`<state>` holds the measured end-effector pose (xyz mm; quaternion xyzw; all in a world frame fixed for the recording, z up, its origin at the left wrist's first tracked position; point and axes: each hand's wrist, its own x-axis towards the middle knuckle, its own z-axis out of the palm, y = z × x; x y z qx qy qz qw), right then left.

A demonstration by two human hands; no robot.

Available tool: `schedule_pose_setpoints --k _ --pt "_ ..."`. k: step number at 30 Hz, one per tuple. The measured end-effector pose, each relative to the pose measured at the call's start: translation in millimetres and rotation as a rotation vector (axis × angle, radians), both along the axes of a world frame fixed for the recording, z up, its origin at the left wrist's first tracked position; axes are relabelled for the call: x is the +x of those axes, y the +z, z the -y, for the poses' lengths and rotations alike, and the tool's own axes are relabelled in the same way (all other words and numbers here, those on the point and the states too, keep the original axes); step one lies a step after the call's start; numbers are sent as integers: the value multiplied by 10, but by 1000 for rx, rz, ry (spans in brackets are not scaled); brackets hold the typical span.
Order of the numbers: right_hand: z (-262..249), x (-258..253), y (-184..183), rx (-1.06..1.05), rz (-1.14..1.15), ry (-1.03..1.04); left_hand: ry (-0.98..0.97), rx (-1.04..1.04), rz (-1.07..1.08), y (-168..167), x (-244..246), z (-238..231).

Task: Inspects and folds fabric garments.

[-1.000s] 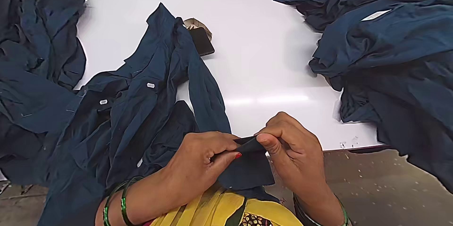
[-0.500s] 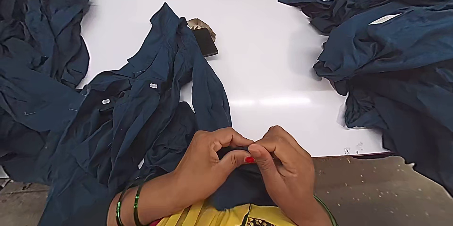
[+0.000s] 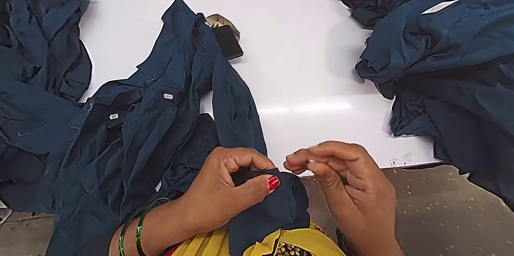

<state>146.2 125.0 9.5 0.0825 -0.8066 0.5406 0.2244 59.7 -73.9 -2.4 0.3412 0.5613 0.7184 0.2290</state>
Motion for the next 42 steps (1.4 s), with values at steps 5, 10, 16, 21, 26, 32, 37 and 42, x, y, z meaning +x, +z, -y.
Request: schedule_pose_setpoints --k 5,10,16,21,26,32,37,42 --pt "93 -42 -50 47 -161 86 -32 7 5 5 -3 18" --pt "145 -51 -52 78 -165 69 -30 -8 -45 13 -4 30" --pt "73 -44 -72 242 -120 21 -48 -43 -219 -2 -28 62" --pt "-223 -98 -397 96 73 -125 -62 -2 -194 84 -64 137" --pt "-341 84 -234 -327 -13 -90 242 55 307 133 -150 6" --pt "-160 340 -198 174 -188 -120 428 170 865 310 -396 -231" --pt "-164 323 -321 650 -325 -220 390 183 929 427 -452 -291" --pt "-366 263 -258 889 -443 -324 411 52 824 521 -513 -458"
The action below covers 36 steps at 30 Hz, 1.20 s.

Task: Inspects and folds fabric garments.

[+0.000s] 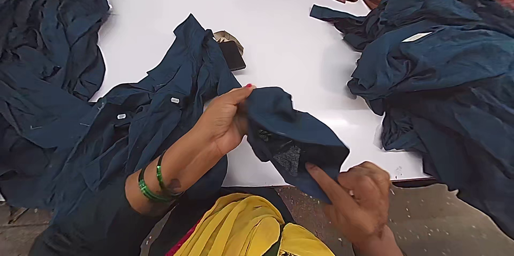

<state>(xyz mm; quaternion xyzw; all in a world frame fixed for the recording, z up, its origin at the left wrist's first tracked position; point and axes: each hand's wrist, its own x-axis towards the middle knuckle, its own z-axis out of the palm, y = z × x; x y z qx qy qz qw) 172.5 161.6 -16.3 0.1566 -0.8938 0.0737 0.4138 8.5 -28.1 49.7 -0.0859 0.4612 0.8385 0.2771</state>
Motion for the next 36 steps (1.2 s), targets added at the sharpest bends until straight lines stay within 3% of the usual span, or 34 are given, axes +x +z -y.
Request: schedule_pose_setpoints --k 1,4,5,7,9,10,15,19,24,28,32,34,36 --pt "-16 12 87 -34 -4 -3 -20 -55 -193 -24 17 -36" --pt "-5 81 424 -177 17 53 -151 -192 -1131 -102 33 -7" --pt "6 79 493 -246 31 97 -255 -147 -1289 -69 77 -11" --pt "28 90 540 -435 61 209 -622 24 -1396 -117 116 -107" --pt "38 104 577 -574 58 283 -876 96 -1418 -271 21 -203" --pt "34 117 602 -593 44 270 -912 70 -1428 -335 -60 -194" --pt "-91 164 572 -564 68 280 -838 -209 -1447 -306 -280 54" --pt "-120 126 628 -536 129 479 -1038 -76 -1165 -273 -256 115" --pt "-146 86 659 -500 115 441 -869 -132 -1156 -330 -184 109" --pt "-216 103 656 -538 114 418 -935 107 -994 -356 -141 179" --pt "-287 -1 501 -632 26 237 -867 283 -720 -567 184 210" --pt "-296 -134 378 -705 50 164 -758 274 -866 -576 370 241" --pt "-195 -254 222 -863 205 185 -699 230 -1155 -497 410 285"
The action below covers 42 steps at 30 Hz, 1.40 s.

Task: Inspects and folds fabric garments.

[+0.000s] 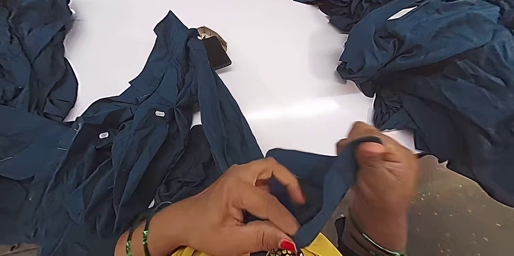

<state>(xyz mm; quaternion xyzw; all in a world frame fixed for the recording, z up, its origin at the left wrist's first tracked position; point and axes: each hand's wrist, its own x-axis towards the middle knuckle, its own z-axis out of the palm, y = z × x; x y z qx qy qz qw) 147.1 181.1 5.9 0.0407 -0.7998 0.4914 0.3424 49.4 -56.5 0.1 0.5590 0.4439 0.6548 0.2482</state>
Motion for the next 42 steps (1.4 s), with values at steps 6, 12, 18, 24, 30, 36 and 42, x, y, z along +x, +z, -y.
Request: schedule_pose_setpoints --k 6,12,18,24,30,36,42 --pt "565 -329 -413 1 165 301 -32 53 -260 26 -46 -34" --pt "379 -14 -89 197 120 82 396 -62 -460 37 -71 106" --pt "625 100 -115 310 5 41 447 -271 -676 21 -62 105" --pt "567 140 -212 81 42 48 191 -312 -602 50 -308 183" --pt "478 166 -125 172 127 60 304 -279 -612 54 -216 166" --pt "468 134 -15 473 156 184 332 -273 -753 124 -184 187" --pt "439 167 5 324 121 354 316 -327 -612 77 -215 249"
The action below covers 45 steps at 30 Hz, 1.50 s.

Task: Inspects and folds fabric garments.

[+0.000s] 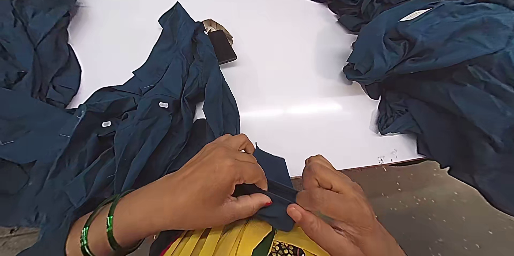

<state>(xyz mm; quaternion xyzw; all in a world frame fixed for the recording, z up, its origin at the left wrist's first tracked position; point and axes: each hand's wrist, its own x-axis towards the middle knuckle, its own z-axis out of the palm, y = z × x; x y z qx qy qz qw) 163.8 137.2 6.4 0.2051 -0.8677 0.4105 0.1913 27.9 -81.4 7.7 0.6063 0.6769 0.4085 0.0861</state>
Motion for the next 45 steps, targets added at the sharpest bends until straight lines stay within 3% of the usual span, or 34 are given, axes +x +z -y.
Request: schedule_pose_setpoints --k 5,9,11,14,16,19,24,29,31,34,36,40,45 --pt "53 -3 -48 -301 26 97 -105 62 299 -13 -37 26" --pt "125 -6 -98 -212 -82 -55 49 145 390 -38 76 16" --pt "144 13 -102 -175 -99 -147 159 137 370 -67 133 9" --pt "104 79 -18 -202 58 -221 266 154 321 -69 171 6" --pt "103 86 8 -167 125 -208 256 165 324 -46 180 15" --pt "167 61 -23 -94 44 -200 245 147 289 -49 190 38" --pt "223 30 -62 -48 18 -164 234 -41 5 -1 215 60" --pt "249 14 -37 -66 87 -133 139 162 311 -53 353 -144" --pt "175 56 -19 -93 191 -227 101 204 449 -61 333 -129" --pt "-39 81 -117 51 320 -477 55 237 614 -35 292 -64" --pt "-128 88 -217 60 376 -495 20 255 690 -25 275 -50" --pt "-44 106 -81 -201 178 -340 -47 259 805 -38 274 -62" --pt "160 9 70 -180 -101 -319 -82 269 797 0 274 -42"
